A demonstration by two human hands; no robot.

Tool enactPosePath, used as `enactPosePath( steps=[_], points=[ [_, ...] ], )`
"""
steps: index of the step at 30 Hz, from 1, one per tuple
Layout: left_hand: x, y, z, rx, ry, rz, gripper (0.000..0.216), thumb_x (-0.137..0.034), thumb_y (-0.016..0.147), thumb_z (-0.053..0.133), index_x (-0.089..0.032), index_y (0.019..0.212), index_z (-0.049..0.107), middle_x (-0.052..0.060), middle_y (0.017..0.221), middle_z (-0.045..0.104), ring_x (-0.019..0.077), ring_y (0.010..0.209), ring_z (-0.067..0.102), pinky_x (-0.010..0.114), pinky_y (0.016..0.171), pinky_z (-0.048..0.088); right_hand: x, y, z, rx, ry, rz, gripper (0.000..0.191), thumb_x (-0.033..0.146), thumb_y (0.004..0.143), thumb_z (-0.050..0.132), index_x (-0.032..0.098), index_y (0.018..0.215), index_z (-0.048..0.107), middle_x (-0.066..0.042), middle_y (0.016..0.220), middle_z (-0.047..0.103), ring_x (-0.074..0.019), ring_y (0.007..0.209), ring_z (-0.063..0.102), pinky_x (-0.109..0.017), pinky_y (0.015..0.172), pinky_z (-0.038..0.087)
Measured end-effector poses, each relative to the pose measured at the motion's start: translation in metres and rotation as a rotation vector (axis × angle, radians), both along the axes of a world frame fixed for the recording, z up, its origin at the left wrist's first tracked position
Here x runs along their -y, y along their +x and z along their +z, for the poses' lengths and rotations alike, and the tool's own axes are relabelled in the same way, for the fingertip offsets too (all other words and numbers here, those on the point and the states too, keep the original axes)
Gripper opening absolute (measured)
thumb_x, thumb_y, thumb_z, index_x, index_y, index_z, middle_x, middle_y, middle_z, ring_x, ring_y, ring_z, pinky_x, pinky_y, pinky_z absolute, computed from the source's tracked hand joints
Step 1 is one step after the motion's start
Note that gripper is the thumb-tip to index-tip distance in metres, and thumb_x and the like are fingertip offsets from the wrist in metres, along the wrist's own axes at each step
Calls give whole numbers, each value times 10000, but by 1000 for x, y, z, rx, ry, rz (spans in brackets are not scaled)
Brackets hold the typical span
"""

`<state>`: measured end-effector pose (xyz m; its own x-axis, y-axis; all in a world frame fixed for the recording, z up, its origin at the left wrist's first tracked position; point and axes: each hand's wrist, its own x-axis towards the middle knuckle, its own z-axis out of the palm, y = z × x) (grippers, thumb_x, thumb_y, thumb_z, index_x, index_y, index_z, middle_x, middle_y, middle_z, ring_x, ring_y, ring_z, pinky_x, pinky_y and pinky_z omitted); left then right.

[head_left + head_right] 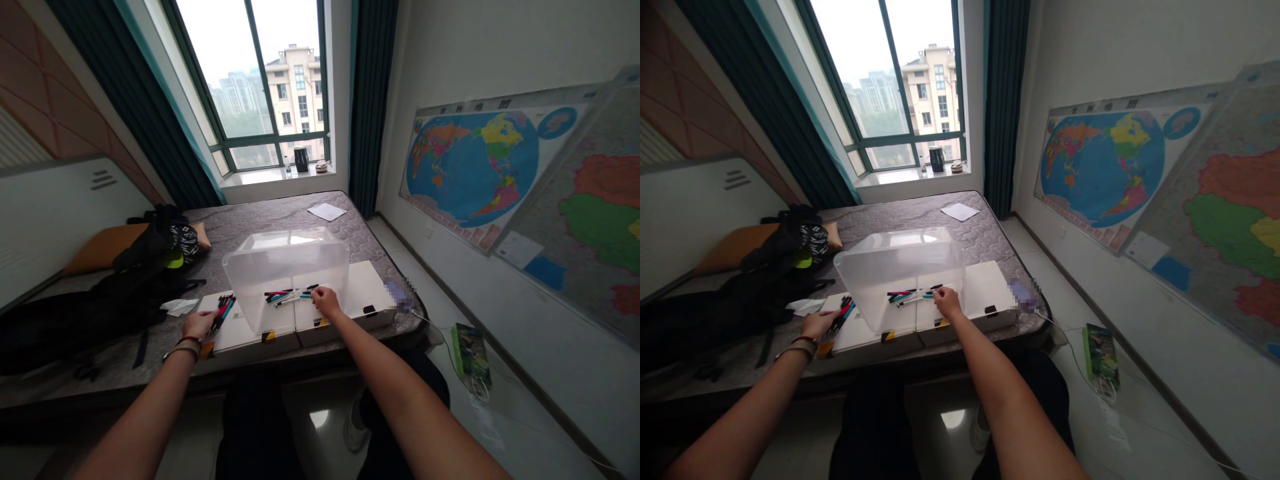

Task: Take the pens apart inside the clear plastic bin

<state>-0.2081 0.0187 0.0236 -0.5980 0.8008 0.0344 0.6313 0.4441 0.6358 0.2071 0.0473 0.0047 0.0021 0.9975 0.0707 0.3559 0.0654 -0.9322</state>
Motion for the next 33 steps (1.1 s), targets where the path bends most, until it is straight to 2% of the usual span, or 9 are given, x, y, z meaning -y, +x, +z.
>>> enactPosePath(
  steps=[3,9,14,17,20,22,27,30,33],
  points=[
    [3,1,5,-35,-130,8,296,-458,676,713,-167,702,665,147,751,701,362,832,670,511,779,521,0,0,1,10,-1,-1,230,321,830,548,173,705,672,-13,594,663,-132,528,605,-217,573,412],
    [16,17,17,-91,7,41,236,-399,775,628,-165,786,651,124,826,696,326,904,654,459,834,504,2,0,3,16,3,-3,224,316,831,556,171,703,670,-12,588,660,-128,525,603,-211,568,409],
    [30,64,57,-49,504,325,269,-346,925,414,-150,1051,548,103,993,666,216,943,634,372,900,495,2,0,3,18,-1,8,235,323,839,551,168,717,678,-20,605,671,-128,527,597,-214,563,407],
    [51,107,88,-64,863,204,292,-342,973,344,-169,1192,429,67,1001,620,170,922,622,336,901,492,1,0,2,26,2,6,250,334,844,544,168,708,671,-21,607,670,-129,531,598,-214,555,400],
    [80,158,100,-61,1000,70,294,-369,986,341,-185,1208,399,61,1023,572,160,881,604,332,856,504,1,0,1,18,6,6,247,338,843,545,169,705,661,-20,611,671,-125,528,596,-211,550,396],
    [94,190,92,-58,949,-44,295,-367,984,354,-190,1213,410,60,995,575,172,879,605,343,857,500,1,1,1,6,4,11,253,352,844,550,170,703,656,-18,610,669,-123,523,591,-210,548,396],
    [80,241,44,-94,483,-710,271,-353,972,395,-247,1176,538,83,1040,651,217,938,631,348,845,497,3,0,4,-121,-37,-5,511,553,922,393,171,694,643,-17,570,629,-126,464,552,-233,529,408],
    [49,247,20,-148,452,-772,283,-326,970,387,-231,1138,594,109,1079,664,253,1024,609,397,912,463,2,0,3,-145,-59,1,641,615,945,253,180,644,616,-9,517,581,-128,450,532,-237,540,414],
    [25,245,6,-222,440,-841,238,-308,946,445,-237,1025,658,98,971,680,265,994,596,420,928,432,-1,0,1,-18,17,33,574,604,915,378,191,568,573,5,503,559,-129,516,544,-221,568,396]
  ],
)
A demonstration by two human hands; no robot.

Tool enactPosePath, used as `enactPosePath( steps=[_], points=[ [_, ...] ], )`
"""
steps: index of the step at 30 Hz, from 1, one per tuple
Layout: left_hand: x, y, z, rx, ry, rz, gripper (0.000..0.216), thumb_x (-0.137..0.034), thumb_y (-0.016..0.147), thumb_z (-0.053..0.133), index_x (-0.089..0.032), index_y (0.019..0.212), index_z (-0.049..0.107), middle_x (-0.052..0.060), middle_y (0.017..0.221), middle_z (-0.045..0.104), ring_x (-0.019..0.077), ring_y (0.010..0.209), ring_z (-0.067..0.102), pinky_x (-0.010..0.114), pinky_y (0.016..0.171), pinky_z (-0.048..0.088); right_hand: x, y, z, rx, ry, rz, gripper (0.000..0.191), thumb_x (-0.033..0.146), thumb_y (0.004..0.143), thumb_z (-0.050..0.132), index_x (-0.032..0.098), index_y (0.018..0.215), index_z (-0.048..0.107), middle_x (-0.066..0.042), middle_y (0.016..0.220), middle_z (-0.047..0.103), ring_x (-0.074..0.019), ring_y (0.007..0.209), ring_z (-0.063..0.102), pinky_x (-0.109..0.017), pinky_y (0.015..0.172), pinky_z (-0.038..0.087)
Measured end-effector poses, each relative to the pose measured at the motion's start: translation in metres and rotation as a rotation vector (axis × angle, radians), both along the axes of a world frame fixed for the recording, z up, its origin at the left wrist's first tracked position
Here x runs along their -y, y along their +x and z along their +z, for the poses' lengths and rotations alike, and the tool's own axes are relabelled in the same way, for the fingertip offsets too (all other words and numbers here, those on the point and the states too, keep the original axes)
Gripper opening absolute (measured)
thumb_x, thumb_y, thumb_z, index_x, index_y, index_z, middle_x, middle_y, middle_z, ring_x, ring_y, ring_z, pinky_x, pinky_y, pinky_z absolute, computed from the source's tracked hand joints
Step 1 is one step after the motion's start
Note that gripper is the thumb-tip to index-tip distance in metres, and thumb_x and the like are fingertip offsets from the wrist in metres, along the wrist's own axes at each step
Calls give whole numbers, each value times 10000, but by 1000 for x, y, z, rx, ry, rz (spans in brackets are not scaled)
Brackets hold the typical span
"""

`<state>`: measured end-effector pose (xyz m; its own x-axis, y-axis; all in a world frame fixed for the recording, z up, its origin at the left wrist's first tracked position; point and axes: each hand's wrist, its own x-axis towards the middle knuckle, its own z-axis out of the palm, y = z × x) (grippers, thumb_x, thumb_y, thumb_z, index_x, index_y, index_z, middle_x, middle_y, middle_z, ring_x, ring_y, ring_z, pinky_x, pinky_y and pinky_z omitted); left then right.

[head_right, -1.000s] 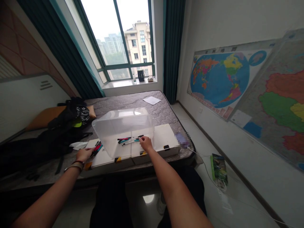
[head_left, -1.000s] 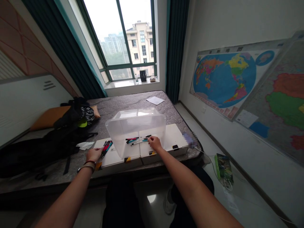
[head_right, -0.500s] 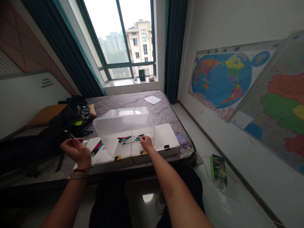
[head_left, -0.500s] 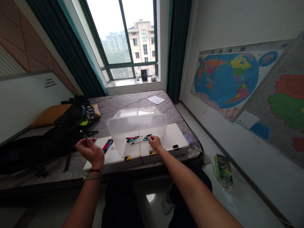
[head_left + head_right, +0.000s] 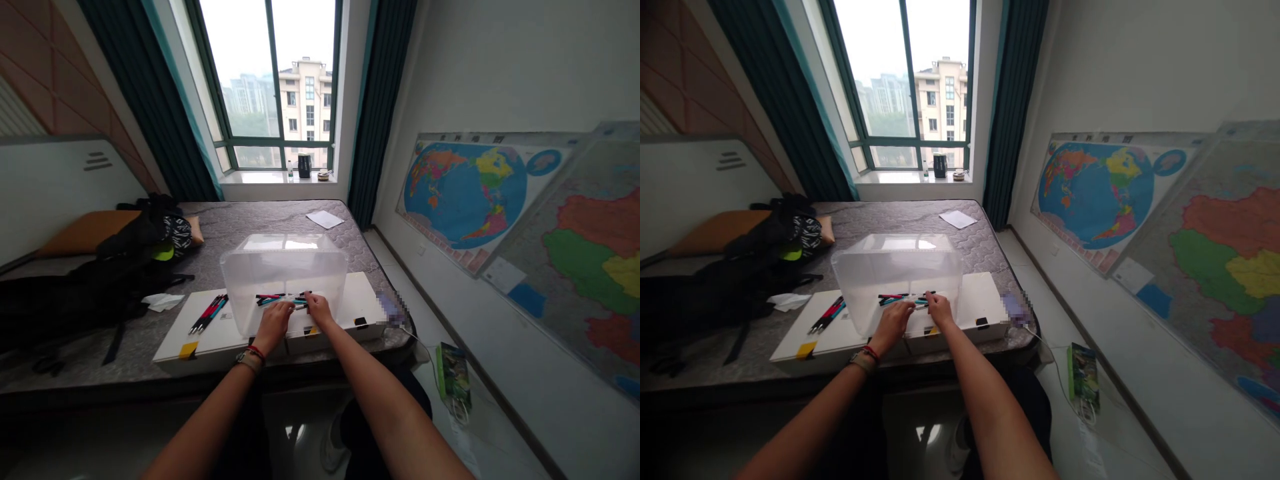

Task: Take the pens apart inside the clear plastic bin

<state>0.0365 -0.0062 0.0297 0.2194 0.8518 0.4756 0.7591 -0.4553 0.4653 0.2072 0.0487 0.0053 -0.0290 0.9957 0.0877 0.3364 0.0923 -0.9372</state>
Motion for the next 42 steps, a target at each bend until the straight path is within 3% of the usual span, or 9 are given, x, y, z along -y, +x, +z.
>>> enactPosePath(
  steps=[3,13,16,20,23,27,32,42],
  points=[
    [-9,-3,-8,-55,37,-6,248,-300,949,438,-240,1010,671,96,956,677,266,1000,577,427,944,409,-2,1,-2,62,58,32,512,556,893,460,191,548,557,17,504,549,-125,542,532,-213,573,376],
    [-6,-8,-22,23,151,90,255,-268,951,414,-237,1031,655,85,1052,654,257,1169,504,454,1077,340,-2,0,-2,135,41,74,564,572,921,411,197,523,547,11,505,545,-129,553,540,-216,617,404],
    [-5,-8,-25,61,181,160,231,-317,936,463,-227,1028,655,100,1098,635,265,1158,518,447,1049,371,-3,-1,-4,107,41,64,562,575,917,418,201,514,534,12,491,534,-130,530,522,-221,596,399],
    [-3,-9,-32,105,75,190,334,-432,945,448,-211,1142,604,70,933,651,221,892,612,353,846,473,-5,-1,-6,2,31,55,581,600,910,406,200,508,530,16,448,496,-128,472,476,-231,532,375],
    [-2,-9,-32,137,-36,167,451,-508,941,431,-224,1278,527,18,805,659,187,713,618,291,686,468,-5,-2,-6,-113,-27,70,588,630,895,404,199,510,516,30,414,445,-115,412,406,-235,464,326],
    [-2,-12,-27,155,-113,172,497,-528,939,419,-276,1364,477,11,877,712,198,758,656,276,662,450,-6,-1,-6,-196,-103,133,560,648,871,431,198,548,513,39,434,449,-101,392,361,-232,424,279],
    [-4,-13,-23,150,-206,222,423,-520,943,402,-319,1284,549,-6,972,744,217,868,683,282,707,454,-8,-1,-11,-163,-94,178,557,643,881,422,195,564,516,39,448,449,-99,406,370,-227,434,287],
    [-4,-11,-19,126,-262,241,452,-576,958,305,-296,1199,566,-11,845,736,214,837,684,272,677,425,-12,-1,-18,-119,-62,165,534,618,897,419,194,589,525,31,486,483,-103,426,410,-225,454,318]
  ],
)
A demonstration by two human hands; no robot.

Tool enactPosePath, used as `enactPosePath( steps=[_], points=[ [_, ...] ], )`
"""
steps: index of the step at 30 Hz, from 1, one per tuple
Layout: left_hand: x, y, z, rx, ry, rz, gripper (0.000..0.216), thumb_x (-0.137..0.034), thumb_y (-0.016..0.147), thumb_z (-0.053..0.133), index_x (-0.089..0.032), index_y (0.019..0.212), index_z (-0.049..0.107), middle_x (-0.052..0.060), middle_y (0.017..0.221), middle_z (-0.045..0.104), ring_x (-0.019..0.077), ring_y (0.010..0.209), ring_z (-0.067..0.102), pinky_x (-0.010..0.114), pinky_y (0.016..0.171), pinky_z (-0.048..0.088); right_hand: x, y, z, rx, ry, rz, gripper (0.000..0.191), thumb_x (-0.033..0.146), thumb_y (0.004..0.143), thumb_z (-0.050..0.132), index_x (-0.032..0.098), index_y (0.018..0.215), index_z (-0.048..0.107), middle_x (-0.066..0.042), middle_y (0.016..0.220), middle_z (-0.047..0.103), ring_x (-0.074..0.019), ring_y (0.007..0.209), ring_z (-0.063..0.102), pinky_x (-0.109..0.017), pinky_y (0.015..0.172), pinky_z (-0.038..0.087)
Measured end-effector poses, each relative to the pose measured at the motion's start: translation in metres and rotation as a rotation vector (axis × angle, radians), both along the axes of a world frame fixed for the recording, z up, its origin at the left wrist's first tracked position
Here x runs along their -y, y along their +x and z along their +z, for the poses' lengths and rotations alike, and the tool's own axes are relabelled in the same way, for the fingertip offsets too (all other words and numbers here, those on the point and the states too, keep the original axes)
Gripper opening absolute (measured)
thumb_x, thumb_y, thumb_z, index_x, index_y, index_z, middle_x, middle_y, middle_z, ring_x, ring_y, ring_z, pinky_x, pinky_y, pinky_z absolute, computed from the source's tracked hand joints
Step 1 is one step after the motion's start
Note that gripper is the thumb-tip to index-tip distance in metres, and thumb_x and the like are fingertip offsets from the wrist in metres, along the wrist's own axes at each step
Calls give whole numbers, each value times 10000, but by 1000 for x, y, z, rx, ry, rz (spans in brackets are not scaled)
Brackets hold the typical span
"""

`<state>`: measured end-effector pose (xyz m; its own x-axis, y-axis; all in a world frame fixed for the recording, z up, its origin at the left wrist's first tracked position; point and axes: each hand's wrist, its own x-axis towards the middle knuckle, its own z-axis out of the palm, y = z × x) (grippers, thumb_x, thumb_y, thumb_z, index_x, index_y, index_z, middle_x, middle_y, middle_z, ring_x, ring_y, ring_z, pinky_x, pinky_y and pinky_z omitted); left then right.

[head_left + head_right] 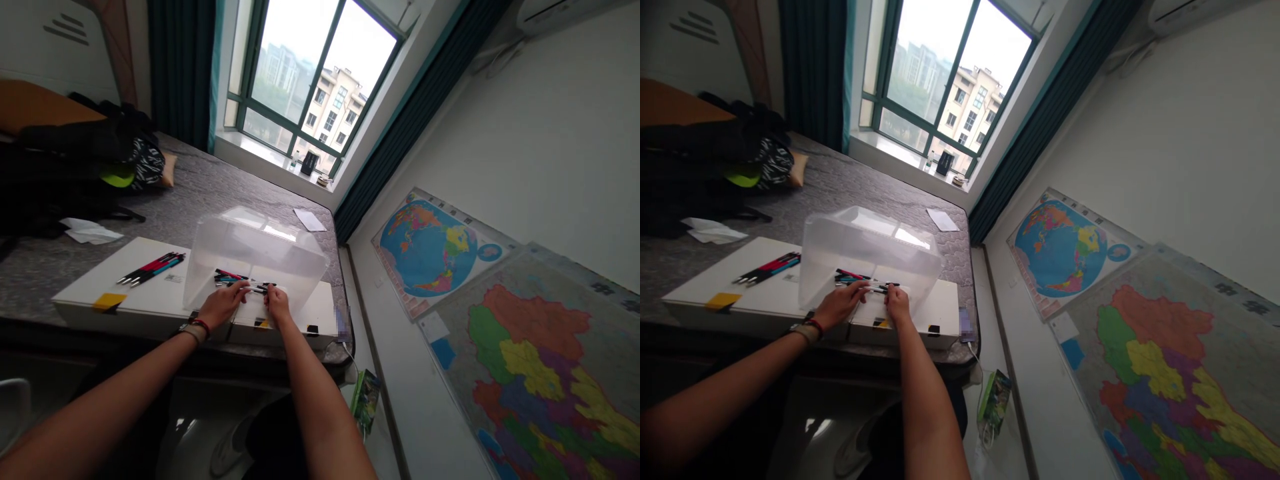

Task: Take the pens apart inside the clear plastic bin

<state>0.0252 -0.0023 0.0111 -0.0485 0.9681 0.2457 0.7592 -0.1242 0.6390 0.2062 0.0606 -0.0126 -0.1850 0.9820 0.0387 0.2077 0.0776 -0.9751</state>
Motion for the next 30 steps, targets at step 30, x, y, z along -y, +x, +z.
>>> enactPosePath(
  steps=[30],
  points=[
    [2,1,0,1,13,-2,457,-569,950,312,-278,1220,539,4,838,728,218,822,683,275,687,439,2,-1,6,-124,-67,-33,448,534,925,416,207,631,498,38,521,506,-96,408,406,-212,400,306]
  ],
)
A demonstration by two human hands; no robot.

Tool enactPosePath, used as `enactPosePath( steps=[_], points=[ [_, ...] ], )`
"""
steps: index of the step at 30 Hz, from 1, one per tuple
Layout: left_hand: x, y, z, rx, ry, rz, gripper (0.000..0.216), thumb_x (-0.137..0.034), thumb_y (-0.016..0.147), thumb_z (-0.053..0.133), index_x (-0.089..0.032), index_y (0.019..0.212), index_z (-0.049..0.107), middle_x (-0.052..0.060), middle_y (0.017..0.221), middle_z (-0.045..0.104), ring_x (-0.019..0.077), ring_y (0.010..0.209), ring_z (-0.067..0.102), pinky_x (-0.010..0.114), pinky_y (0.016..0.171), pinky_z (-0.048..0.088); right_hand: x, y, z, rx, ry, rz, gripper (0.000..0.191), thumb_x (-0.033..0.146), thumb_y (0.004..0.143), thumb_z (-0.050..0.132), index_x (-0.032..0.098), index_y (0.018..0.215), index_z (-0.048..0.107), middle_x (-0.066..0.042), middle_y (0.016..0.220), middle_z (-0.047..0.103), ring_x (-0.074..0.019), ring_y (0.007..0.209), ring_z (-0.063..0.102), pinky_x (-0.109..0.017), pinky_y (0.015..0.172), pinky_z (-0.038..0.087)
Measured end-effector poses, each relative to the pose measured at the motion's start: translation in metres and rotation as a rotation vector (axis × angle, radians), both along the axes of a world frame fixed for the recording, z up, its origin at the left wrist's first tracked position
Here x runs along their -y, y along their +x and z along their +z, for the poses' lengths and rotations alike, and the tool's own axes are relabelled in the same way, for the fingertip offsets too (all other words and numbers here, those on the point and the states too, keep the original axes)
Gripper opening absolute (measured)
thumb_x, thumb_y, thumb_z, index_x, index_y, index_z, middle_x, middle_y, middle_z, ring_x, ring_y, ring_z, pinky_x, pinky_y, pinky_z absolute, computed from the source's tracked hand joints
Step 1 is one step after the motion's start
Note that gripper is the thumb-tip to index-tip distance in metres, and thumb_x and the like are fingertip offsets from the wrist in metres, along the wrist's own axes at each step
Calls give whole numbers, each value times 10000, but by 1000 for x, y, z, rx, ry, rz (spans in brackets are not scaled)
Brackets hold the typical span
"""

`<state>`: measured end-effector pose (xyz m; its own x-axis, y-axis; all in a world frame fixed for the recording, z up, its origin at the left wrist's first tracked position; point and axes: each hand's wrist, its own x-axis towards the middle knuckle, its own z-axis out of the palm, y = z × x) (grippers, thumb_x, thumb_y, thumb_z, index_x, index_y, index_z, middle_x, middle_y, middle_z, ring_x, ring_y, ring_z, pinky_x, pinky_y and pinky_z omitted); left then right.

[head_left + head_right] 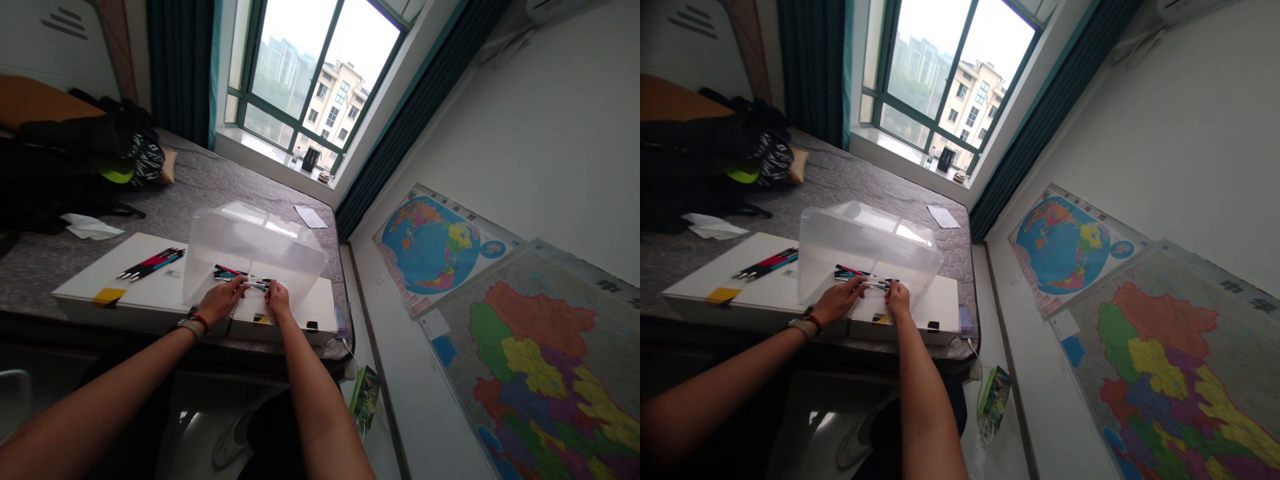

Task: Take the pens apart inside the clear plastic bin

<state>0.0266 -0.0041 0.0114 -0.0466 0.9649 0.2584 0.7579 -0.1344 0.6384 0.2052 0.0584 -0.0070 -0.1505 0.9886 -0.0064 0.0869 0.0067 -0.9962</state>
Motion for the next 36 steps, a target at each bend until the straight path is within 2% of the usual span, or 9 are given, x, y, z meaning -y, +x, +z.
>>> enactPosePath(
  steps=[12,19,29,36],
  points=[
    [1,1,1,-41,-3,26,470,-580,954,298,-276,1213,545,15,808,717,219,803,678,269,659,426,0,0,-2,40,12,-3,471,559,921,412,210,618,500,42,496,483,-100,400,393,-219,405,296],
    [1,3,0,-178,-22,73,510,-599,960,247,-265,1183,561,52,818,704,237,775,672,273,635,397,4,-1,6,-32,-45,-12,393,525,915,430,213,685,490,51,538,501,-93,402,390,-218,394,307],
    [3,4,5,-214,-48,90,509,-600,964,232,-255,1147,559,59,831,707,232,789,678,268,637,399,3,-2,3,-23,-11,-24,345,506,910,428,215,734,481,52,575,522,-92,415,413,-218,401,334],
    [2,4,4,-226,-28,94,543,-609,966,189,-245,1105,568,65,797,698,243,764,677,273,614,387,4,-1,3,19,29,-2,336,477,915,429,216,711,486,56,515,491,-99,405,404,-218,403,340]
  ],
)
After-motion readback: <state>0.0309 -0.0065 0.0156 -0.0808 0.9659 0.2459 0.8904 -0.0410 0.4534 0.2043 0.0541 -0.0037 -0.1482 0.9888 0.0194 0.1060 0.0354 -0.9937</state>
